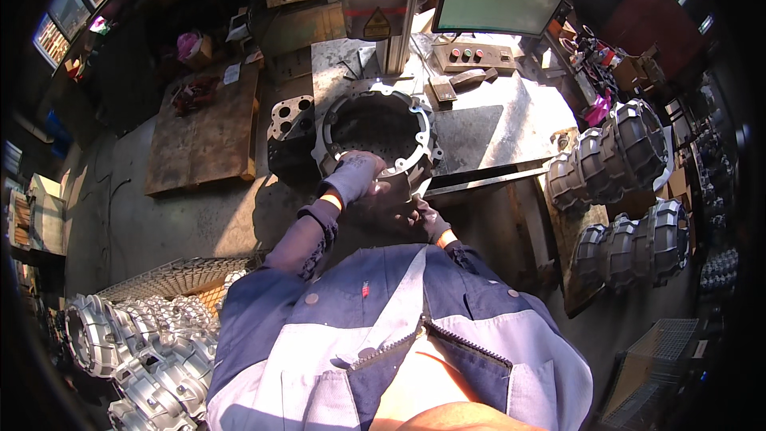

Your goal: The person repeatedly picks up metal engine components from a wire basket, places them on a workbench, aligns them with a jig, and then moves them to a stack on the right. The cycle repeats with multiple identical parts throughout the clip.

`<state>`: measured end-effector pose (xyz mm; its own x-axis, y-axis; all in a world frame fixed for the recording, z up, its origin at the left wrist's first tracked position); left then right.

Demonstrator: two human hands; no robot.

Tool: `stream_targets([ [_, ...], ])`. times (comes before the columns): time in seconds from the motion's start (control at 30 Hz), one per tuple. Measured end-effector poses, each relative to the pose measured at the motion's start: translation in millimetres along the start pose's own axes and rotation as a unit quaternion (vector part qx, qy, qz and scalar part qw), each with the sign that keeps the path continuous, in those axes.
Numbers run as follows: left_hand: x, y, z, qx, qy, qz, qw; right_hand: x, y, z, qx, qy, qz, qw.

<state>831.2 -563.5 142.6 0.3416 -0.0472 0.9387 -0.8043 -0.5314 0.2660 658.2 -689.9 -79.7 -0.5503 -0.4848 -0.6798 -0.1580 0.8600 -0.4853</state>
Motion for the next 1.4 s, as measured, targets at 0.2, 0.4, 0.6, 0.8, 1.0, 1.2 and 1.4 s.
stream_targets([
  [0.2, -2, -2, 3, 0.012, -0.022, 0.022, 0.999, -15, -4, -5, -0.06, 0.067, -0.072, 0.993],
  [0.4, -2, -1, 1, 0.001, -0.001, -0.008, 1.0, -9, 0, 2, -0.062, 0.077, -0.054, 0.994],
  [0.6, -4, -3, 3, 0.002, -0.014, -0.012, 1.0, 26, 12, 31, -0.051, 0.023, -0.07, 0.996],
  [0.8, -7, -5, 4, -0.005, 0.006, -0.008, 1.0, 68, 27, 60, 0.011, -0.017, -0.153, 0.988],
  [1.0, -7, -7, 3, -0.009, 0.018, -0.026, 0.999, 77, 29, 74, 0.059, -0.062, -0.217, 0.972],
  [1.2, -5, -5, 2, -0.011, 0.018, -0.03, 0.999, 54, 17, 50, 0.111, -0.137, -0.307, 0.935],
  [1.4, -2, -6, 6, 0.003, -0.035, -0.014, 0.999, 31, 14, 30, -0.019, 0.019, -0.137, 0.99],
])
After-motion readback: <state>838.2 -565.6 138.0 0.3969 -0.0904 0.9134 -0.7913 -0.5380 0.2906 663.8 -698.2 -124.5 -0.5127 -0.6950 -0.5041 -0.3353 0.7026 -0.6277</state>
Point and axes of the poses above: each hand's wrist, its own z-axis towards the middle knuckle, its own x-axis out of the back of the hand, y = z × x, the point moved 4 cm from there along z, towards the middle knuckle, and after that the axes turned 6 degrees about x, right-handed, at the moved point
